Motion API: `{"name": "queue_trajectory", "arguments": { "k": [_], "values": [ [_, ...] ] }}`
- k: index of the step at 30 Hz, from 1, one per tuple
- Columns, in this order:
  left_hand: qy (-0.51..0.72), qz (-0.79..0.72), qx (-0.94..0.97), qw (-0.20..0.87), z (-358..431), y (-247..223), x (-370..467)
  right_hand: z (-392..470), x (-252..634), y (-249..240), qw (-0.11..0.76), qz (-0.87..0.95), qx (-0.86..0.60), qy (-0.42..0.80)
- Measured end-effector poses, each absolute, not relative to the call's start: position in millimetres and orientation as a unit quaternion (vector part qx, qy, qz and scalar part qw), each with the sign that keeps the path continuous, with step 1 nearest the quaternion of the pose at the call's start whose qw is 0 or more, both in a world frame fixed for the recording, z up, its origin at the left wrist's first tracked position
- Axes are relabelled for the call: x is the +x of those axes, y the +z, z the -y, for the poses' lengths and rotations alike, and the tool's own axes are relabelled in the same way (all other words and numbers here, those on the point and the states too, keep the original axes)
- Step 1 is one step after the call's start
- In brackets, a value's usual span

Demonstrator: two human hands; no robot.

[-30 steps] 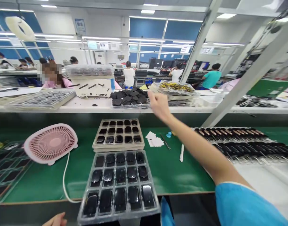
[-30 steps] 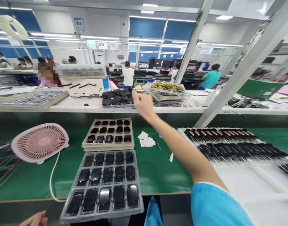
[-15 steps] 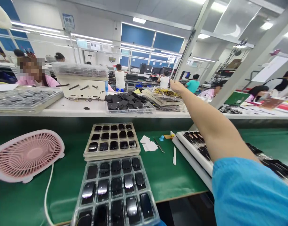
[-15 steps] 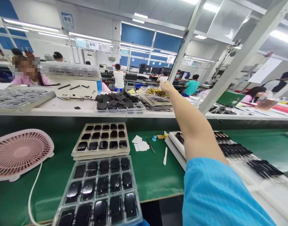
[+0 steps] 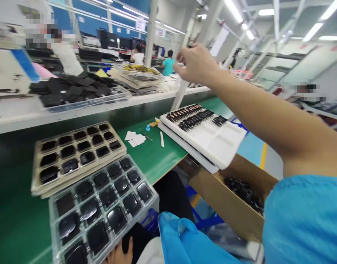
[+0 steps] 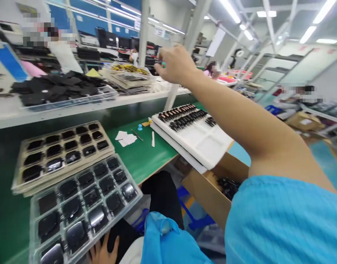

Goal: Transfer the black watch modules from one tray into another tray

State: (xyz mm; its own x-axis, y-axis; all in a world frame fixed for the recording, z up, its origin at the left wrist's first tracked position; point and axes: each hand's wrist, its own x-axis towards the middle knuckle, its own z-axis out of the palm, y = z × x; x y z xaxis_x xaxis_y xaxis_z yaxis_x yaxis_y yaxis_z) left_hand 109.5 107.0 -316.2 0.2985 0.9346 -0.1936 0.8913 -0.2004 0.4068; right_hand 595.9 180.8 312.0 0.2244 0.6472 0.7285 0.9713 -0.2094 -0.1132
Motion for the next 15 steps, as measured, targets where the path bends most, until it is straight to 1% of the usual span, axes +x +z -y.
{"name": "queue_trajectory", "arguments": {
  "k": [3,6,9,10,11,13,14,15],
  "values": [
    [0.056,-0.545,0.810,0.209,-118,-310,127,-147,606,301,0.438,0.556,-0.695,-0.128],
    [0.044,-0.512,0.842,0.162,-122,-299,148,-107,633,294,0.506,0.496,-0.705,0.001],
    [0.047,-0.491,0.858,0.141,-118,-289,164,-59,649,297,0.567,0.389,-0.723,0.068],
    [0.051,-0.490,0.858,0.141,-116,-287,167,-42,650,300,0.556,0.372,-0.737,0.091],
    [0.053,-0.494,0.856,0.145,-115,-286,169,-25,650,304,0.515,0.379,-0.760,0.117],
    [0.052,-0.506,0.846,0.161,-112,-286,169,4,656,308,0.358,0.438,-0.813,0.139],
    [0.053,-0.511,0.840,0.174,-112,-287,167,16,666,306,0.278,0.464,-0.832,0.121],
    [0.058,-0.516,0.834,0.187,-112,-288,162,25,680,300,0.222,0.471,-0.849,0.082]
  ]
}}
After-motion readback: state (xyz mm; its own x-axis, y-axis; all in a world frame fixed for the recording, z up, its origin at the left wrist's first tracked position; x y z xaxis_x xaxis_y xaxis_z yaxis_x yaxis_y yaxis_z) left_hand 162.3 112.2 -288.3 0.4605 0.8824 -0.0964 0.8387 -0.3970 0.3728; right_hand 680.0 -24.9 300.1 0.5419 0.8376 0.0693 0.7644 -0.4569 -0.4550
